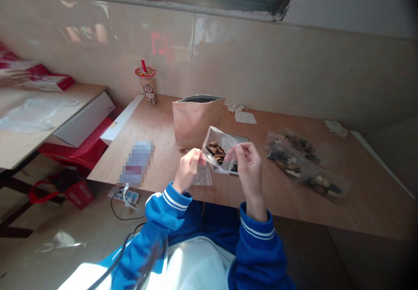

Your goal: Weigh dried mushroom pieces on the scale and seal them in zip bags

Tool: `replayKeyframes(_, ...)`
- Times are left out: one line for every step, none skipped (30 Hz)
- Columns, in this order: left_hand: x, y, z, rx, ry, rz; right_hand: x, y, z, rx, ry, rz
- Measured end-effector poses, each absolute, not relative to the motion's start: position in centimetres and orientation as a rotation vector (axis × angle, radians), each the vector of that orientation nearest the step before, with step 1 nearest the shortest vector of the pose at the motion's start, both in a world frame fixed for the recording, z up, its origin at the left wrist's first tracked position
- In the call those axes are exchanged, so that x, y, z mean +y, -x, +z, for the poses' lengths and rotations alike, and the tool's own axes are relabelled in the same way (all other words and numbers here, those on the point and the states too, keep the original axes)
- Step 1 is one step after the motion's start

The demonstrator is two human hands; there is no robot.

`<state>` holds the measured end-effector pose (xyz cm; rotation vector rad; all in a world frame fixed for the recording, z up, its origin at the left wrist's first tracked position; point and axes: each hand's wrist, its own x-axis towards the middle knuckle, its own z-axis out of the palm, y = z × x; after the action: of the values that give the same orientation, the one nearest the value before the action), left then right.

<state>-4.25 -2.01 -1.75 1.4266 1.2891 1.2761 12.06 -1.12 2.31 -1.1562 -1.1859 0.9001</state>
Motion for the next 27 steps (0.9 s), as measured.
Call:
replayKeyframes(-1.9,4.2,-2.2,1.324,-1.365,1.329,-1.2,-11.9,2.3,-1.174,1.143,0.921)
replayKeyframes(-1.7,4.2,-2.6,1.35,-1.28,1.383,-1.2,-11.7,2.2,-1.161,1.128,0.941)
replayKeyframes(-1.6,4.0,-3.1,1.35,-1.178,1.43,-1.3,-11.6,2.1,-1.149,1.113,0.957)
replayKeyframes(-1.3,3.8,-3.7,1.311,-1.071,1.452,-1.4,-11.5,1.9,-1.141,1.102,0.969)
replayKeyframes(-1.1,3.5,-4.2,1.226,-0.971,1.443,-1.4,-11.3,1.7,-1.137,1.095,0.98)
replayKeyframes(-0.9,3.1,-4.6,1.115,-0.885,1.419,-1.4,-11.1,1.5,-1.138,1.092,0.994)
replayKeyframes(-0.7,2.7,-5.0,1.005,-0.812,1.387,-1.3,-10.9,1.3,-1.15,1.093,1.015)
replayKeyframes(-0.5,2.3,-5.2,0.919,-0.752,1.361,-1.1,-10.6,1.0,-1.172,1.104,1.04)
replayKeyframes(-0.4,1.9,-5.4,0.858,-0.704,1.338,-1.0,-10.4,0.8,-1.201,1.126,1.049)
replayKeyframes(-0.2,1.5,-5.5,0.829,-0.666,1.323,-0.8,-10.2,0.7,-1.234,1.164,1.019)
replayKeyframes(-0.1,1.3,-5.6,0.822,-0.639,1.32,-0.6,-10.1,0.7,-1.265,1.215,0.943)
replayKeyframes(0.1,1.2,-5.6,0.829,-0.628,1.33,-0.5,-10.0,0.9,-1.287,1.269,0.821)
replayKeyframes(0.3,1.2,-5.6,0.844,-0.63,1.352,-0.5,-9.9,1.3,-1.3,1.31,0.671)
replayKeyframes(0.4,1.3,-5.5,0.859,-0.638,1.382,-0.6,-9.8,1.8,-1.314,1.327,0.521)
replayKeyframes(0.6,1.4,-5.5,0.88,-0.651,1.412,-0.6,-9.8,2.4,-1.351,1.318,0.411)
replayKeyframes(0.8,1.6,-5.4,0.905,-0.668,1.43,-0.6,-9.8,3.0,-1.421,1.29,0.36)
replayKeyframes(0.9,1.7,-5.3,0.93,-0.691,1.431,-0.6,-9.7,3.6,-1.524,1.253,0.369)
replayKeyframes(1.1,1.7,-5.2,0.959,-0.712,1.429,-0.5,-9.6,4.0,-1.646,1.218,0.422)
replayKeyframes(1.2,1.7,-5.1,0.989,-0.74,1.431,-0.4,-9.5,4.3,-1.774,1.193,0.5)
replayKeyframes(1.3,1.7,-5.0,1.023,-0.774,1.447,-0.1,-9.4,4.3,-1.882,1.179,0.573)
replayKeyframes(1.4,1.7,-4.9,1.055,-0.811,1.477,0.2,-9.2,4.1,-1.963,1.175,0.622)
replayKeyframes(1.4,1.6,-4.7,1.08,-0.845,1.514,0.6,-9.1,3.7,-2.018,1.176,0.642)
replayKeyframes(1.5,1.6,-4.6,1.099,-0.875,1.544,0.9,-8.9,3.3,-2.053,1.177,0.639)
replayKeyframes(1.5,1.6,-4.5,1.115,-0.903,1.558,1.2,-8.8,2.9,-2.075,1.173,0.624)
replayKeyframes(1.5,1.6,-4.5,1.126,-0.924,1.557,1.5,-8.7,2.4,-2.089,1.169,0.605)
replayKeyframes(1.5,1.6,-4.6,1.135,-0.936,1.551,1.7,-8.6,2.1,-2.101,1.172,0.588)
replayKeyframes(1.5,1.7,-4.6,1.148,-0.944,1.54,1.9,-8.6,1.9,-2.111,1.185,0.575)
